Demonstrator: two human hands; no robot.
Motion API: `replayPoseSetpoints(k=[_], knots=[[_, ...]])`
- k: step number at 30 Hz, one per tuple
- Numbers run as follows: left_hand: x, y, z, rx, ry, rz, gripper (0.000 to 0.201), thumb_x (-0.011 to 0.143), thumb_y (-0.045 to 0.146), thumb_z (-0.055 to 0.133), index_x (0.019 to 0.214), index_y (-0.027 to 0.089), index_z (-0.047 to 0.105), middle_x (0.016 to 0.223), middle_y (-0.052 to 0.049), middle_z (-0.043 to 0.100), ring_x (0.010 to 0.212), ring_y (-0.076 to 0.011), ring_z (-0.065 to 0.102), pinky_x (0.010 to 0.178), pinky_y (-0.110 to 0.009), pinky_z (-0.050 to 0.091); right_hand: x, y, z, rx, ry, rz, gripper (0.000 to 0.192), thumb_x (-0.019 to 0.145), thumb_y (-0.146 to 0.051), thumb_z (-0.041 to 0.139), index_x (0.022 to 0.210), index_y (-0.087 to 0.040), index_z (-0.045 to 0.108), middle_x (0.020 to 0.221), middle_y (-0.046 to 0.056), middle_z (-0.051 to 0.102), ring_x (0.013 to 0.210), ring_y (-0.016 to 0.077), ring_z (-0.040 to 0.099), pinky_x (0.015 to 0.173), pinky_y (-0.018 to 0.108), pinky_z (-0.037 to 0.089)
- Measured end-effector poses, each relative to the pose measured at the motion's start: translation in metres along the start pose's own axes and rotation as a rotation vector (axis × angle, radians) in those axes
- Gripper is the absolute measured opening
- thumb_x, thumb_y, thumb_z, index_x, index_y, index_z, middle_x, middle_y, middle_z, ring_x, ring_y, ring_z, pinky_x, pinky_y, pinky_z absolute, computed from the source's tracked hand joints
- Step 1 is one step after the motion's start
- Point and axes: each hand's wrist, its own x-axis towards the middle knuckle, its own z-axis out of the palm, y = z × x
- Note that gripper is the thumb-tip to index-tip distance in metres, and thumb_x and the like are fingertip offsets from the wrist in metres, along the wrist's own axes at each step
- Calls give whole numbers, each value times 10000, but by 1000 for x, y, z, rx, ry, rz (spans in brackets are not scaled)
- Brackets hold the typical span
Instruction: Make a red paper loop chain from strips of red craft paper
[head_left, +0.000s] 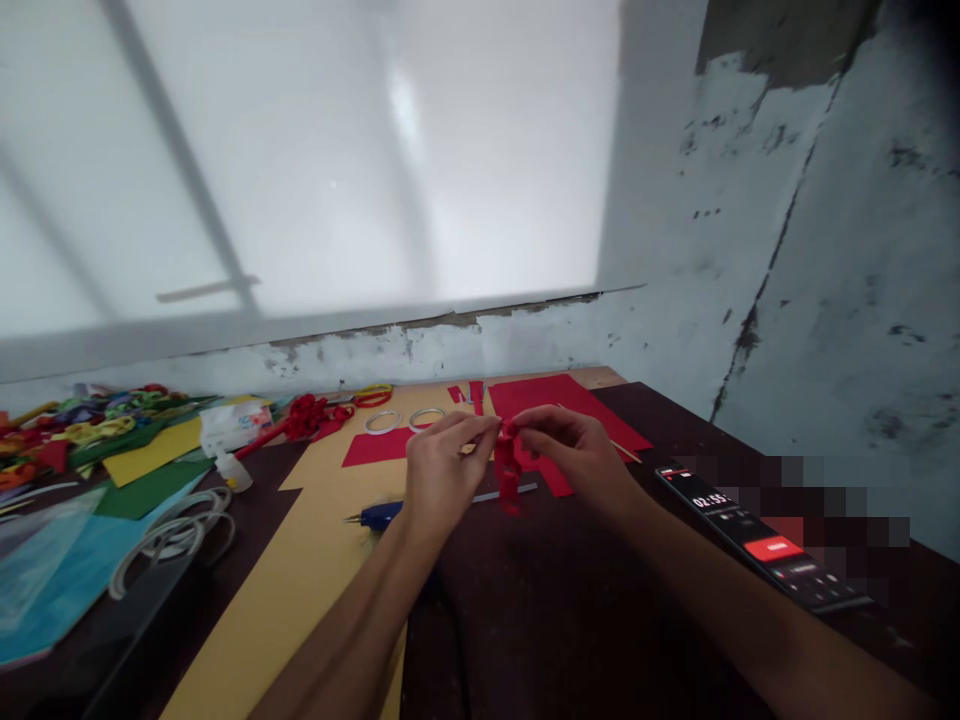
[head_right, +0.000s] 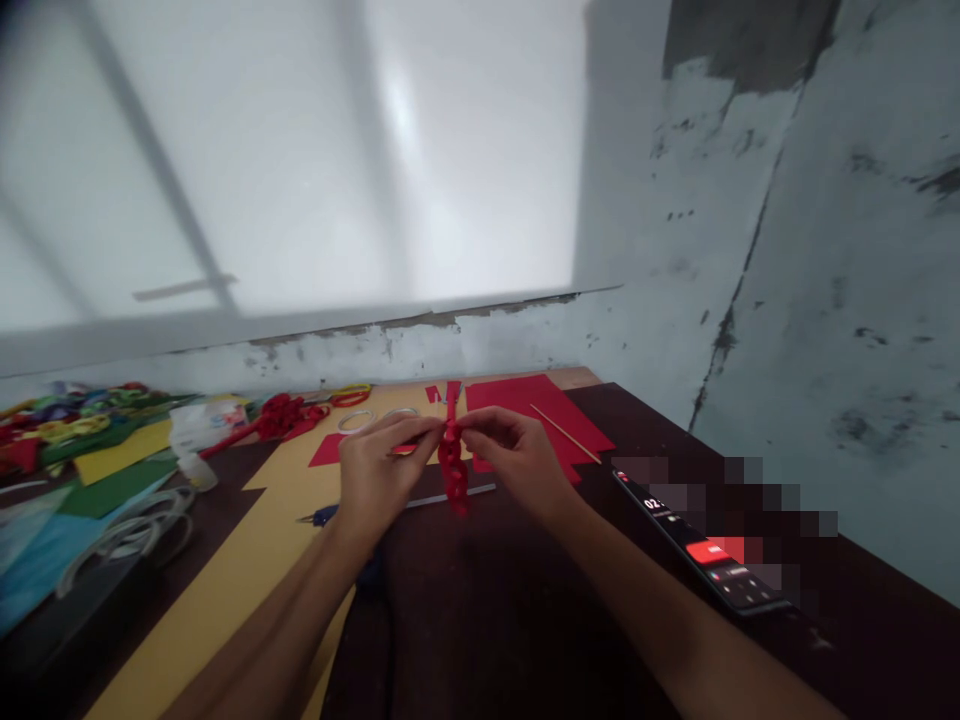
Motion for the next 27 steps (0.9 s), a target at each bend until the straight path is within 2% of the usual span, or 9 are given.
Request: replayPoseSetpoints(k=[3,5,7,9,12,15,18,21,27], knots=[[0,3,1,-69,5,-45,152,880,244,617,876,251,768,850,-36,752,757,-165,690,727,-267,527,0,4,0,80,-9,37,203,769,-364,750,902,-217,707,850,21,710,744,145,641,708,285,532],[1,3,2,-190,-2,-162,134,847,263,660,930,239,762,853,-39,754,742,-166,697,713,-270,550,1,5,-1,146,-7,56,218,751,-363,770,887,-217,682,823,13,682,706,136,622,680,278,533],[4,3,4,-363,-24,-307,228,809,279,700,1025,216,737,882,-47,755,767,-175,707,700,-272,570,2,4,-2,221,-6,76,236,730,-356,790,867,-223,652,786,0,651,676,131,608,657,271,533],[7,0,4,-519,-74,-421,293,805,306,700,1075,193,716,932,-62,753,823,-186,708,709,-278,578,4,2,-2,301,-17,105,257,714,-339,803,861,-232,621,791,-6,644,688,133,613,665,271,534],[10,-5,4,-645,-188,-565,275,833,374,657,992,165,740,937,-80,746,846,-190,697,711,-284,576,5,2,-3,409,-43,148,267,712,-302,805,866,-243,595,823,-8,660,733,136,629,708,275,535],[12,-6,3,-711,-292,-662,262,822,383,662,896,150,758,853,-78,741,800,-178,686,653,-251,552,6,4,-4,446,-46,169,247,723,-283,792,866,-247,594,840,-8,669,726,134,630,736,293,534],[13,-4,4,-801,-323,-699,203,787,314,697,887,146,754,828,-72,744,727,-151,675,638,-236,532,6,5,-4,459,-50,176,223,719,-255,778,866,-250,611,847,-16,675,738,139,639,778,319,531],[12,-3,4,-842,-336,-692,237,780,285,703,967,144,735,866,-79,747,730,-153,682,663,-250,533,6,3,-3,476,-59,173,259,668,-186,784,870,-249,634,841,-22,680,773,149,647,809,336,521],[7,-4,7,-586,-294,-465,481,749,281,763,1201,184,627,942,-64,710,868,-178,680,774,-294,546,7,5,-3,512,-28,151,243,666,-142,791,857,-231,670,832,-21,684,782,121,628,759,267,500]])
